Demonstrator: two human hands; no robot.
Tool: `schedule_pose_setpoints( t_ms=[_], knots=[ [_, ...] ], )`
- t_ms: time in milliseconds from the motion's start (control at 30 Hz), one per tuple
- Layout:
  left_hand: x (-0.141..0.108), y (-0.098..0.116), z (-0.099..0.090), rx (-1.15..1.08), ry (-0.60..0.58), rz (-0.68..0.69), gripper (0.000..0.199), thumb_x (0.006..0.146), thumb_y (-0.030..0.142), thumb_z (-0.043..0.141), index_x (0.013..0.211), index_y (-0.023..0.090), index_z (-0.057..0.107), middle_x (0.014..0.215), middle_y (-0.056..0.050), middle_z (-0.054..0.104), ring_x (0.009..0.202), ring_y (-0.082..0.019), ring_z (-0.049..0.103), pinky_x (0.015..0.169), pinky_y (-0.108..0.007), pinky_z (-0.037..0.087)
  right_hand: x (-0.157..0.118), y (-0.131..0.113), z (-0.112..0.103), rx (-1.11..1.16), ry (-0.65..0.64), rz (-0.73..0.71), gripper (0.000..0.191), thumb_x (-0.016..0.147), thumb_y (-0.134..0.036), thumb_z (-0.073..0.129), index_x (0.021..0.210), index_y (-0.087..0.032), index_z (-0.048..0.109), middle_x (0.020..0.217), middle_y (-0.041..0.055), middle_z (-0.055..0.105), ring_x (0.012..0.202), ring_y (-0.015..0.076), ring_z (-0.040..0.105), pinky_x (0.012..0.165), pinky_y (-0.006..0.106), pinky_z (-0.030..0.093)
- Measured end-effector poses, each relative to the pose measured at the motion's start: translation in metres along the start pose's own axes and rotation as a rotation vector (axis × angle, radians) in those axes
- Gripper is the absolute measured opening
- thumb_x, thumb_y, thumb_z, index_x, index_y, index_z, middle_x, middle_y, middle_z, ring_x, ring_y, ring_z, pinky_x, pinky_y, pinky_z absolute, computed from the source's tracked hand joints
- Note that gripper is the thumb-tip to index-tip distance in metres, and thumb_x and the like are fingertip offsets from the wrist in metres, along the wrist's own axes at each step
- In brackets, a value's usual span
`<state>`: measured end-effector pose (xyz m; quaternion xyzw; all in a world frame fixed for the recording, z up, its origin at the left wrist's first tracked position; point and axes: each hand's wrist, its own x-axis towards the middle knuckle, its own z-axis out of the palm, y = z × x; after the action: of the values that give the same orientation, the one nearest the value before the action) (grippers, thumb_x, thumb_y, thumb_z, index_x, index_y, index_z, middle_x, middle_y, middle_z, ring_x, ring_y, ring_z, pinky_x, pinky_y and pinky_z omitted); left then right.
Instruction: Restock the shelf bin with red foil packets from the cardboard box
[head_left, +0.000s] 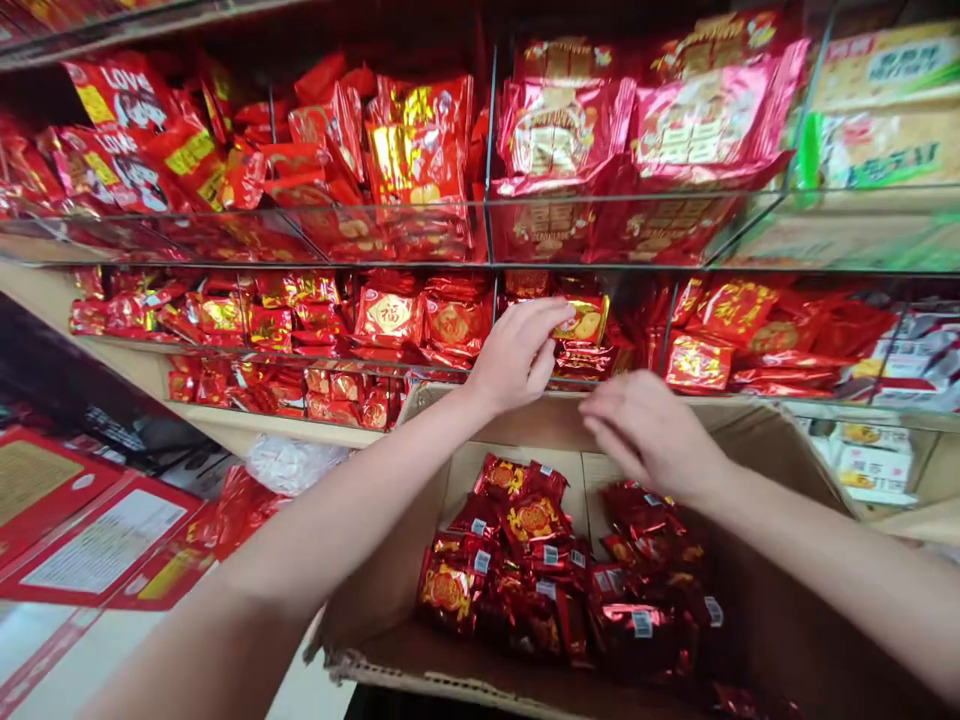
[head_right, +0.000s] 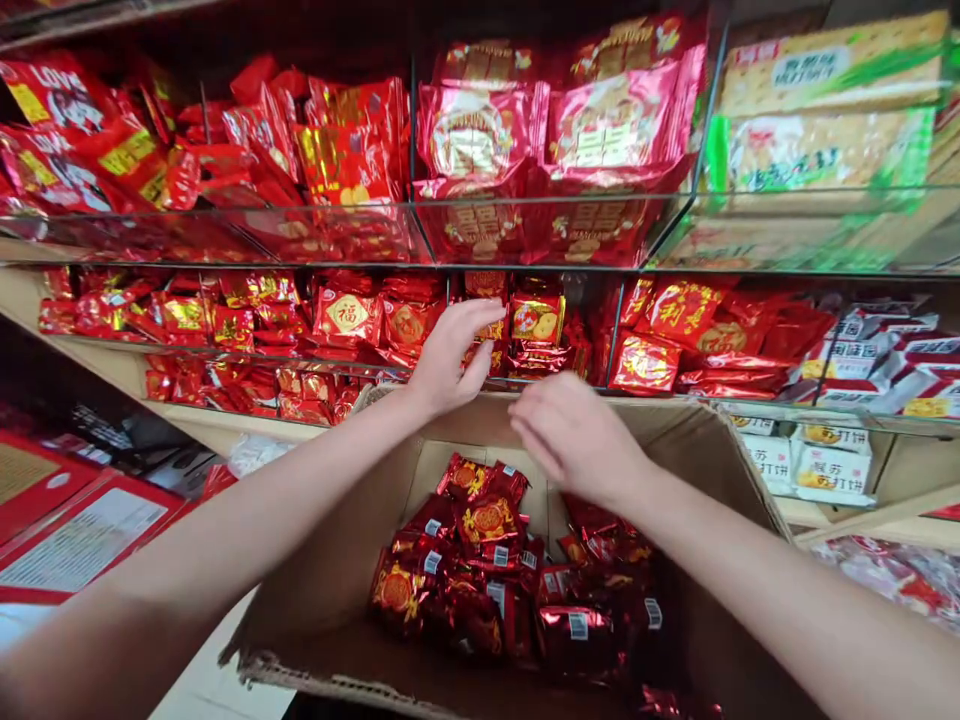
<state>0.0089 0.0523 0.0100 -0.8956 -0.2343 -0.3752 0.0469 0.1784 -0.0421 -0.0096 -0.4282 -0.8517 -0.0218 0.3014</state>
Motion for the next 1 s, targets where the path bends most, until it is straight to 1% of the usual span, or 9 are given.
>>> schedule_pose_setpoints(
  t_ms=[133,267,400,567,667,733,867,933,1000],
  knots=[
    [-0.046,0.017,-0.006,-0.172,-0.156,0.149,0.032,0.079,0.013,0.034,0.106,0.017,0.05,0.096,-0.005,0.059,0.091,-0.012,0.054,0.082,-0.027,0.045,-0.03,-0.021,0.039,0.208,-0.452,0.06,0.028,0.08,-0.025,0.046,0.104,-0.017,0.056,0.103,0.0107,0.057,0.097,0.0219,0.051,0.084,0.038,0.041],
    [-0.069,0.019,0.008,-0.181,-0.241,0.097,0.035,0.077,0.011,0.035,0.108,0.016,0.05,0.09,-0.005,0.06,0.08,-0.012,0.055,0.072,-0.027,0.047,-0.045,-0.01,0.083,0.255,-0.695,0.192,0.071,0.068,-0.03,0.062,0.129,-0.008,0.033,0.126,0.0181,0.04,0.116,0.0262,0.037,0.096,0.037,0.031],
    [-0.065,0.02,0.011,-0.227,-0.397,-0.011,0.032,0.077,0.011,0.035,0.102,0.018,0.056,0.09,-0.004,0.06,0.081,-0.012,0.056,0.073,-0.026,0.046,-0.056,-0.005,0.098,0.147,-0.703,0.3,0.074,0.056,-0.04,0.07,0.119,-0.01,0.045,0.111,0.0158,0.049,0.104,0.0287,0.043,0.088,0.038,0.036],
    [-0.065,0.022,0.004,-0.435,-0.669,-0.192,0.024,0.078,0.024,0.047,0.096,0.017,0.06,0.087,-0.005,0.064,0.074,-0.013,0.058,0.068,-0.027,0.047,-0.047,-0.013,0.088,0.207,-0.656,0.365,0.036,0.055,-0.026,0.069,0.086,-0.015,0.055,0.088,0.0072,0.055,0.081,0.0208,0.051,0.072,0.032,0.043],
    [-0.065,0.02,-0.004,-0.727,-0.823,-0.349,0.032,0.072,0.032,0.057,0.099,0.017,0.059,0.08,-0.004,0.064,0.066,-0.011,0.058,0.059,-0.023,0.047,-0.031,-0.02,0.064,0.388,-0.526,0.352,0.022,0.065,-0.016,0.058,0.087,-0.018,0.052,0.084,0.0027,0.058,0.074,0.0162,0.053,0.067,0.028,0.043],
    [-0.06,0.018,-0.012,-0.87,-0.78,-0.454,0.035,0.07,0.031,0.061,0.102,0.016,0.056,0.077,-0.002,0.064,0.064,-0.01,0.058,0.058,-0.022,0.047,-0.021,-0.025,0.042,0.461,-0.389,0.371,0.019,0.068,-0.019,0.057,0.087,-0.019,0.052,0.084,0.0012,0.06,0.074,0.0158,0.054,0.068,0.028,0.043],
    [-0.036,0.014,-0.028,-0.776,-0.308,-0.52,0.024,0.078,0.029,0.05,0.097,0.014,0.055,0.077,-0.003,0.063,0.067,-0.01,0.058,0.063,-0.025,0.048,-0.002,-0.026,0.001,0.675,-0.097,0.556,0.022,0.068,-0.03,0.06,0.086,-0.019,0.052,0.08,0.0013,0.061,0.07,0.0154,0.056,0.065,0.029,0.045],
    [-0.021,0.009,-0.03,-0.562,-0.071,-0.405,0.024,0.083,0.027,0.042,0.1,0.015,0.054,0.087,-0.006,0.063,0.078,-0.012,0.058,0.073,-0.029,0.048,0.01,-0.016,-0.01,0.826,0.185,0.7,0.03,0.066,-0.034,0.062,0.089,-0.019,0.05,0.085,0.0035,0.061,0.073,0.0159,0.057,0.068,0.031,0.046],
    [-0.007,0.003,-0.025,-0.31,-0.004,-0.21,0.026,0.085,0.026,0.038,0.104,0.016,0.054,0.103,-0.007,0.06,0.097,-0.014,0.054,0.087,-0.034,0.042,0.025,0.001,-0.013,0.92,0.507,0.847,0.034,0.064,-0.032,0.064,0.09,-0.018,0.047,0.089,0.0052,0.059,0.074,0.0159,0.058,0.071,0.032,0.047]
  ],
)
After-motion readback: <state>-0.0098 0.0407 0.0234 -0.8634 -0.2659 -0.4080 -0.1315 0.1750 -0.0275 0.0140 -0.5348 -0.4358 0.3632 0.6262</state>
